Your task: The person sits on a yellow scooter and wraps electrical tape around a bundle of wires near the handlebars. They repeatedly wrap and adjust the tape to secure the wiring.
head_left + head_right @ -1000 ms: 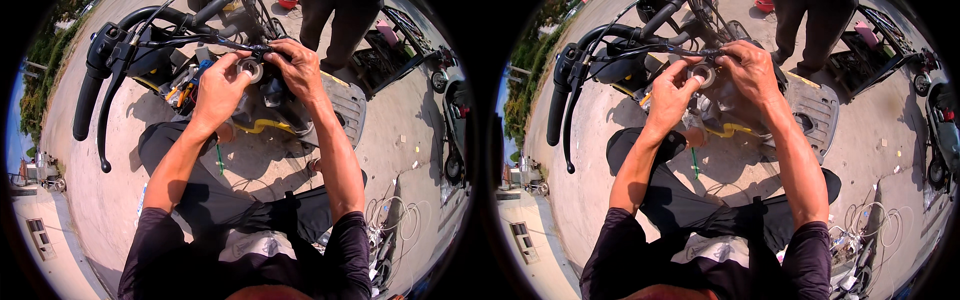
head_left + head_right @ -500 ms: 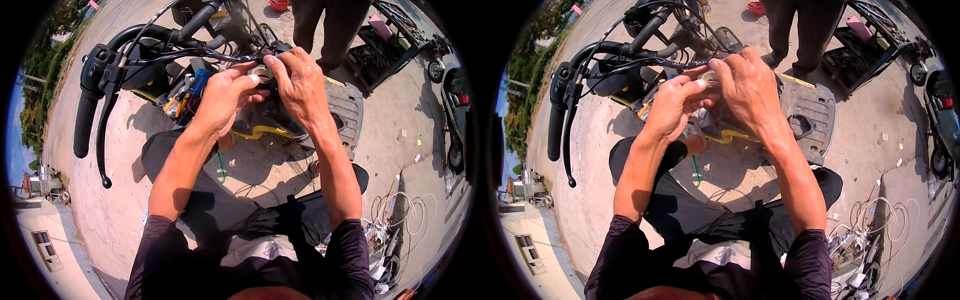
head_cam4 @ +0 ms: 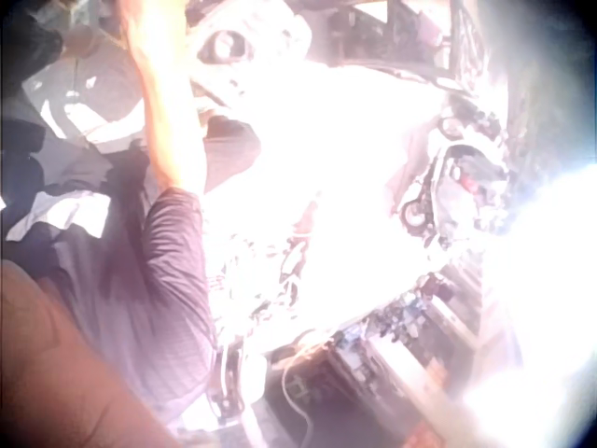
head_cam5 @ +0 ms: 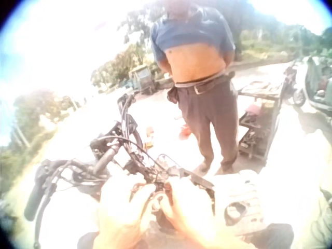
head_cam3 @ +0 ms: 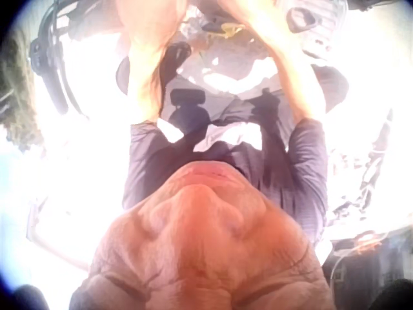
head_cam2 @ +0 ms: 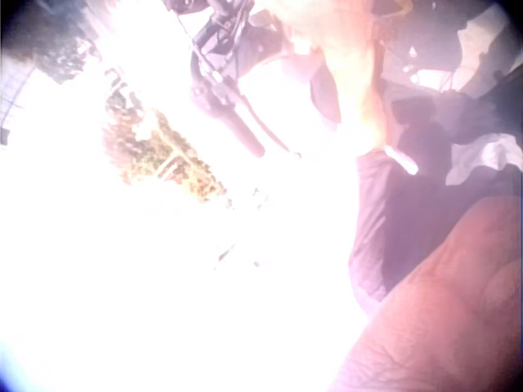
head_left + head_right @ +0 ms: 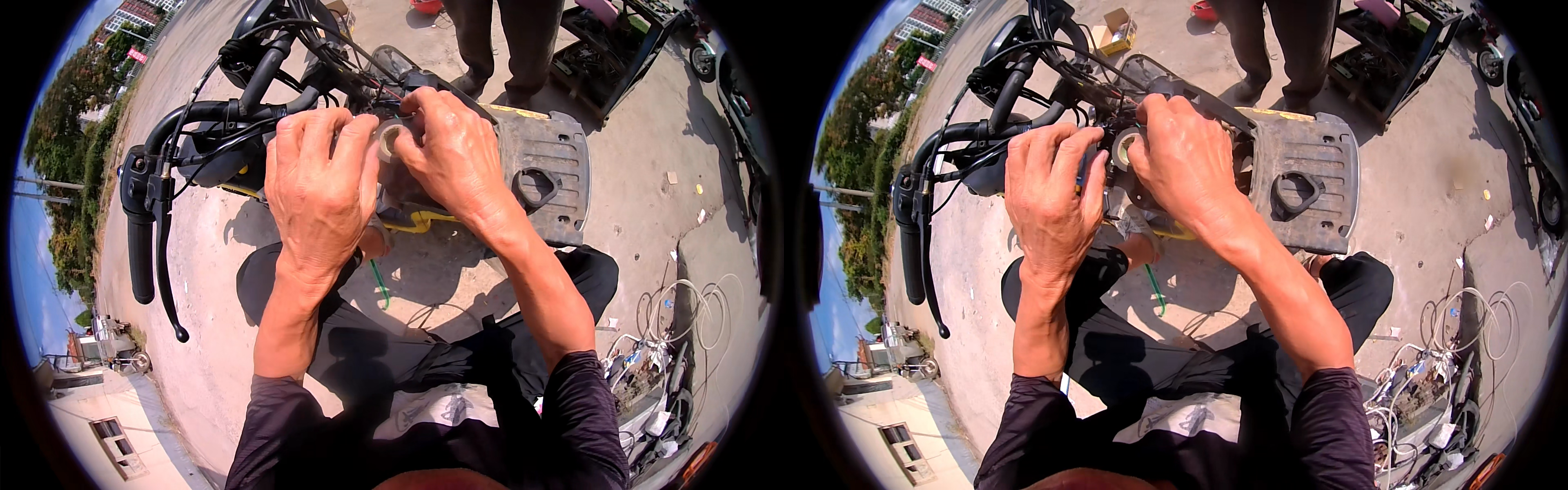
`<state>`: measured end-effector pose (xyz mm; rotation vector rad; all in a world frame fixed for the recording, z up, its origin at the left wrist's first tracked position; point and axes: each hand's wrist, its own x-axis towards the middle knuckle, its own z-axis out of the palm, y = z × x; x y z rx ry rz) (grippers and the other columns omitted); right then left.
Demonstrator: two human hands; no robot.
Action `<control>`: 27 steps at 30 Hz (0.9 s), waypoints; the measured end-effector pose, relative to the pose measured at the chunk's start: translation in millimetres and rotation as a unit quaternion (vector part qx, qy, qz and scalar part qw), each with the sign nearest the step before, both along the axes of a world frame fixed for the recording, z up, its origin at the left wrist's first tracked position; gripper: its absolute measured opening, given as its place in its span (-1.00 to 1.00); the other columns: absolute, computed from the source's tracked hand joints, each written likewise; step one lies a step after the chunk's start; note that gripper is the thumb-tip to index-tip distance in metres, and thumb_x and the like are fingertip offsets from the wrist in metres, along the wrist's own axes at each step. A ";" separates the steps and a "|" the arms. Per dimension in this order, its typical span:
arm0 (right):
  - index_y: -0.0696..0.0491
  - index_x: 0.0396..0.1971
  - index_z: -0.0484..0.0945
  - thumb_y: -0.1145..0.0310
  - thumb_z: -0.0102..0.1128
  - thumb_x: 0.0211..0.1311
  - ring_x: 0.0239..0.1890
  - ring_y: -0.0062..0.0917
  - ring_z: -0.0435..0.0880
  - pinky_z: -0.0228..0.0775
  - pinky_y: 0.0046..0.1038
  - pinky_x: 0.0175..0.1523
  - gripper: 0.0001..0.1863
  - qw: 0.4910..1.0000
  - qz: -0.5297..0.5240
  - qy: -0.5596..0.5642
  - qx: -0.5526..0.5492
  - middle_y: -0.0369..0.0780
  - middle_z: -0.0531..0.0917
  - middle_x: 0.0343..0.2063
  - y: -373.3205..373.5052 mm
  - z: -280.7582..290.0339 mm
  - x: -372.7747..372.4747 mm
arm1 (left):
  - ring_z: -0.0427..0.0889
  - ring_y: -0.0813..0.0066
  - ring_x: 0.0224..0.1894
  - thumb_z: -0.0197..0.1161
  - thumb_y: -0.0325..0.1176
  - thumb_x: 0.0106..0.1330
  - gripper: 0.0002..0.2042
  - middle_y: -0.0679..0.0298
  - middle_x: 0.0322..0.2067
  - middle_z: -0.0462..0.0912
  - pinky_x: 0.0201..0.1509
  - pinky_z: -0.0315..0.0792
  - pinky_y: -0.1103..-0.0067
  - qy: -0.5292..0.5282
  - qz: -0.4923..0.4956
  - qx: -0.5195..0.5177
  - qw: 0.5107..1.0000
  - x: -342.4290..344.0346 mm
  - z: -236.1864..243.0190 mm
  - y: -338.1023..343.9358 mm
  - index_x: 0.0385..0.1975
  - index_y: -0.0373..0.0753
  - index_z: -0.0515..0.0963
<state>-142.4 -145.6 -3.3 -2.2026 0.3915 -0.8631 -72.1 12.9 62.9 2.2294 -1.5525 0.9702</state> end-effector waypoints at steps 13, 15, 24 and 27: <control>0.25 -0.16 0.67 0.51 0.34 0.23 -0.15 0.07 0.75 0.66 -0.01 -0.04 -0.80 0.997 0.048 -0.018 -0.055 0.09 0.65 -0.30 -18.8 -3.1 -7.0 | 0.68 0.17 -0.09 0.39 -0.60 0.20 -0.77 0.21 -0.20 0.72 0.16 0.45 0.27 0.064 0.003 0.051 0.997 26.8 -34.6 -1.7 -0.14 -0.28 0.64; 0.24 -0.15 0.68 0.51 0.34 0.24 -0.17 0.07 0.76 0.66 -0.02 -0.06 -0.80 0.998 0.039 -0.006 -0.048 0.08 0.65 -0.30 -21.8 0.0 -8.0 | 0.66 0.18 -0.13 0.41 -0.60 0.19 -0.76 0.23 -0.22 0.72 0.13 0.43 0.30 0.089 0.018 0.066 0.994 25.4 -31.5 -4.9 -0.15 -0.26 0.64; 0.22 -0.07 0.68 0.57 0.35 0.25 -0.16 0.06 0.76 0.64 -0.05 -0.05 -0.75 0.990 0.097 -0.094 -0.030 0.06 0.66 -0.18 -39.7 3.3 5.5 | 0.58 0.36 -0.32 0.60 -0.45 0.24 -0.77 0.42 -0.35 0.72 0.00 0.33 0.39 0.069 0.061 0.020 0.996 27.9 -40.7 -17.5 -0.32 -0.15 0.59; 0.20 -0.08 0.67 0.59 0.35 0.24 -0.10 0.01 0.74 0.64 -0.09 -0.01 -0.76 0.983 0.117 -0.137 -0.020 0.01 0.66 -0.17 -37.7 0.1 11.0 | 0.56 0.39 -0.34 0.60 -0.49 0.20 -0.75 0.44 -0.37 0.70 0.01 0.32 0.40 0.058 0.062 0.013 0.996 28.6 -45.7 -17.5 -0.34 -0.13 0.58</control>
